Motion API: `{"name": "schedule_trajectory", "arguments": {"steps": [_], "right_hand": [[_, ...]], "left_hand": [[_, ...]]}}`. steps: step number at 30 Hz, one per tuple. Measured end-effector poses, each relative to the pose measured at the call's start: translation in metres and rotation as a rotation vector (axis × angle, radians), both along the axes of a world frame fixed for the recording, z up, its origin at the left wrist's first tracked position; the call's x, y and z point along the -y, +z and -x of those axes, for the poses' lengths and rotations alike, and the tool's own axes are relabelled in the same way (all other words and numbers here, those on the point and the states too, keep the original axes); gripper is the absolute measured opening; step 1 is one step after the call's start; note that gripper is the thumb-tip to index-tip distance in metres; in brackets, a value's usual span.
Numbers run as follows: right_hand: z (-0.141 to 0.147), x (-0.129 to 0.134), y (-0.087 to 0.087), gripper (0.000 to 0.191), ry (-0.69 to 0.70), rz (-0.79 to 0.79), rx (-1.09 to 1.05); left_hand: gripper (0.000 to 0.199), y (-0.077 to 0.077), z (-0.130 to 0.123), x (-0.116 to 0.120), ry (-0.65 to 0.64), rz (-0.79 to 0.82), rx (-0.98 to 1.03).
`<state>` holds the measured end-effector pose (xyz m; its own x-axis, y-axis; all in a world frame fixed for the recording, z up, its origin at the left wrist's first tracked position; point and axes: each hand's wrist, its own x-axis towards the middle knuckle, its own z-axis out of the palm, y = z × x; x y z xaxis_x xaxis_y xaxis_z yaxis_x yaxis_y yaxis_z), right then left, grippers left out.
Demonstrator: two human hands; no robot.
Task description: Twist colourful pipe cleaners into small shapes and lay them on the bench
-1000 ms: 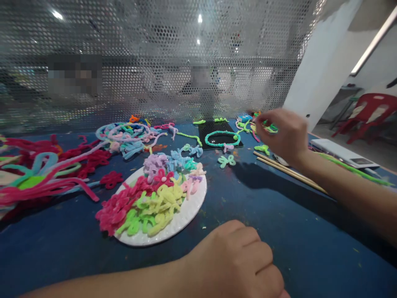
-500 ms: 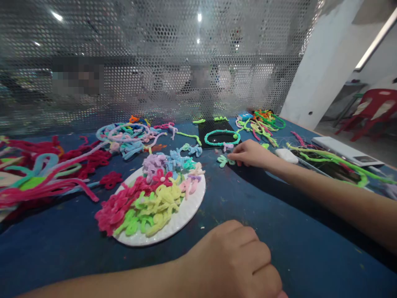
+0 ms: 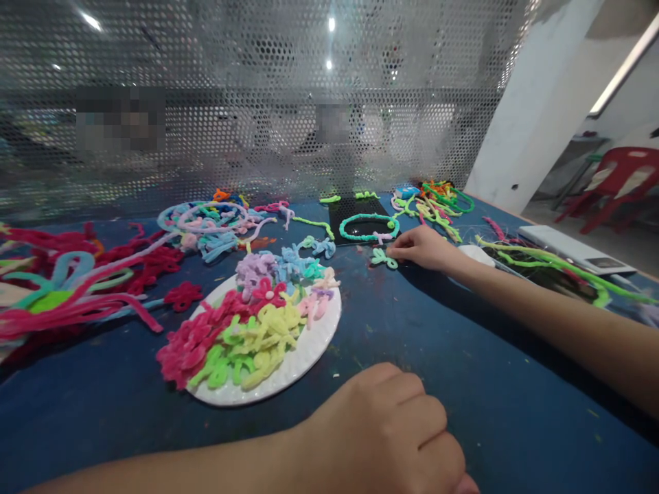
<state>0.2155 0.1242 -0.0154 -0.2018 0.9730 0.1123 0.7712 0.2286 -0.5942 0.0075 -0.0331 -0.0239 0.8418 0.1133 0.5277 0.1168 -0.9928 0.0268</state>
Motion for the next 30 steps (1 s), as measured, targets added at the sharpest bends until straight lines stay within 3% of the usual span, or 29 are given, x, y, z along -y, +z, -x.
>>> {"name": "schedule_trajectory", "arguments": {"steps": [11, 15, 21, 27, 30], "right_hand": [[0.001, -0.002, 0.002, 0.028, -0.029, -0.01, 0.067], [0.0, 0.005, 0.014, 0.032, -0.001, 0.025, 0.101], [-0.01, 0.028, 0.046, 0.041, 0.225, 0.275, 0.265], [-0.009, 0.035, 0.046, 0.025, 0.419, 0.339, 0.316], [-0.004, 0.039, 0.047, 0.023, 0.42, 0.28, 0.298]], "left_hand": [[0.037, 0.0, 0.0, 0.001, -0.029, 0.003, 0.042], [0.037, 0.0, 0.0, 0.001, -0.008, -0.006, 0.01], [0.034, 0.001, 0.001, 0.001, 0.013, -0.01, -0.013], [0.031, 0.002, 0.002, 0.002, 0.028, -0.019, -0.047], [0.031, 0.002, 0.002, 0.002, 0.017, -0.021, -0.051]]}}
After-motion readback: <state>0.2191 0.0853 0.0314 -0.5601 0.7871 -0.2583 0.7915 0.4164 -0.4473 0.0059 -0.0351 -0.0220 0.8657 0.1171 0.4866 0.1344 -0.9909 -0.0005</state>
